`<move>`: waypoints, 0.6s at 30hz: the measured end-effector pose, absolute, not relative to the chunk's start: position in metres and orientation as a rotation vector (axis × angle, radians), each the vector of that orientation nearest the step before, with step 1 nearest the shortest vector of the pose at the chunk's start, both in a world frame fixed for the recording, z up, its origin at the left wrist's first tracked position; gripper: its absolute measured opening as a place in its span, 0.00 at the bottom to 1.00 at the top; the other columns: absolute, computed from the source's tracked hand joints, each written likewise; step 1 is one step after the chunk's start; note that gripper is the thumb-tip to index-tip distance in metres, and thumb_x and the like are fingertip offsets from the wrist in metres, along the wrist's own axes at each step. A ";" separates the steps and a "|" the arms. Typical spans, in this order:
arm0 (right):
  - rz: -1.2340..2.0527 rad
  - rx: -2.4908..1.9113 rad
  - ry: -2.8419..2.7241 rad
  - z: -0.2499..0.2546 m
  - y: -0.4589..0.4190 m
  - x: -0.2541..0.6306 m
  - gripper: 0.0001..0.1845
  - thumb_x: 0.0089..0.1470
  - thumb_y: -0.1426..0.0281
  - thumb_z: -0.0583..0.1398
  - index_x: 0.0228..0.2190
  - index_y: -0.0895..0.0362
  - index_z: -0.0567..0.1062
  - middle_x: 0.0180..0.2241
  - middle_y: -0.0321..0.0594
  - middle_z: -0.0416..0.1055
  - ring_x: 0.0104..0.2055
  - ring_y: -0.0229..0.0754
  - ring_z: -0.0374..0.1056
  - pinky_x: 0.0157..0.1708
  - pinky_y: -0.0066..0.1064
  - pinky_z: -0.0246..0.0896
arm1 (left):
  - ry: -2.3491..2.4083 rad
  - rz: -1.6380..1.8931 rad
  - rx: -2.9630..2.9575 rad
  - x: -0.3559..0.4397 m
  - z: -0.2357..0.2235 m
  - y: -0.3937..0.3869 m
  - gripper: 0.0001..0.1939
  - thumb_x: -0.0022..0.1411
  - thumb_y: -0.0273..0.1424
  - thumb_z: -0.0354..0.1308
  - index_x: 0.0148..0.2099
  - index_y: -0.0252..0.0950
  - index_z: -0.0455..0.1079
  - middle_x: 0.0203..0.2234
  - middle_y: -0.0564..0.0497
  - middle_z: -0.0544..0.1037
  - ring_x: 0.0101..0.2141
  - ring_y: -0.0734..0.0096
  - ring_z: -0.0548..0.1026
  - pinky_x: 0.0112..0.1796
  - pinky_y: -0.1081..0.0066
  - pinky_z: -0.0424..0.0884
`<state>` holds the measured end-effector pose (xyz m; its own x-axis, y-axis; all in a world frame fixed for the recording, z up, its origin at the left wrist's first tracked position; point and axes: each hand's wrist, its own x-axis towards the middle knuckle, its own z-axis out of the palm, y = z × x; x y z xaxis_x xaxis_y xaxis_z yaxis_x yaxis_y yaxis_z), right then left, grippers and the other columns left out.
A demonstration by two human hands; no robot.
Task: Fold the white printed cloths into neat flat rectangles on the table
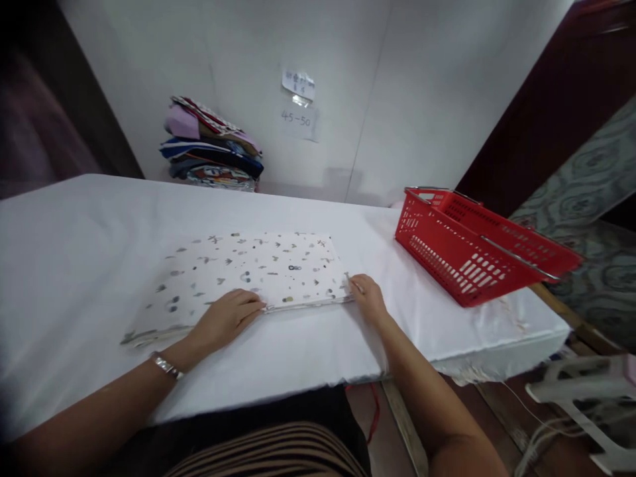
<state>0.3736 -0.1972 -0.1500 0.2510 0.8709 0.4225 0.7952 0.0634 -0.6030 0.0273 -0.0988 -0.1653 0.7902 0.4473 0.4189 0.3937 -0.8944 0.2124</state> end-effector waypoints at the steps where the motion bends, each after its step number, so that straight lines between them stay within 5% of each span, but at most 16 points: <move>1: 0.194 -1.806 -1.430 -0.151 -0.196 0.383 0.15 0.54 0.63 0.52 0.33 0.57 0.76 0.35 0.42 0.73 0.37 0.42 0.68 0.37 0.33 0.63 | 0.680 0.703 2.869 0.027 -0.165 -0.098 0.12 0.66 0.35 0.46 0.43 0.40 0.70 0.37 0.50 0.73 0.39 0.66 0.68 0.40 0.64 0.64; 7: 0.701 -2.142 -1.248 -0.149 -0.177 0.399 0.18 0.52 0.59 0.55 0.31 0.60 0.75 0.18 0.33 0.67 0.19 0.33 0.59 0.19 0.24 0.53 | 0.705 0.706 2.870 0.027 -0.164 -0.098 0.11 0.65 0.37 0.48 0.43 0.41 0.69 0.38 0.50 0.73 0.39 0.64 0.68 0.39 0.63 0.65; 18: 0.745 -2.275 -1.269 -0.125 -0.161 0.385 0.09 0.45 0.66 0.63 0.22 0.59 0.72 0.14 0.31 0.64 0.18 0.32 0.60 0.19 0.22 0.51 | 0.708 0.715 2.829 0.027 -0.161 -0.099 0.11 0.65 0.37 0.48 0.43 0.40 0.69 0.37 0.50 0.73 0.39 0.64 0.68 0.39 0.63 0.65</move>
<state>0.3846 -0.1605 -0.1250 0.4374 0.8653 -0.2448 0.6350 -0.4900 -0.5972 0.0274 -0.0991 -0.1613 0.7767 0.4749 0.4137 0.4089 -0.8798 0.2422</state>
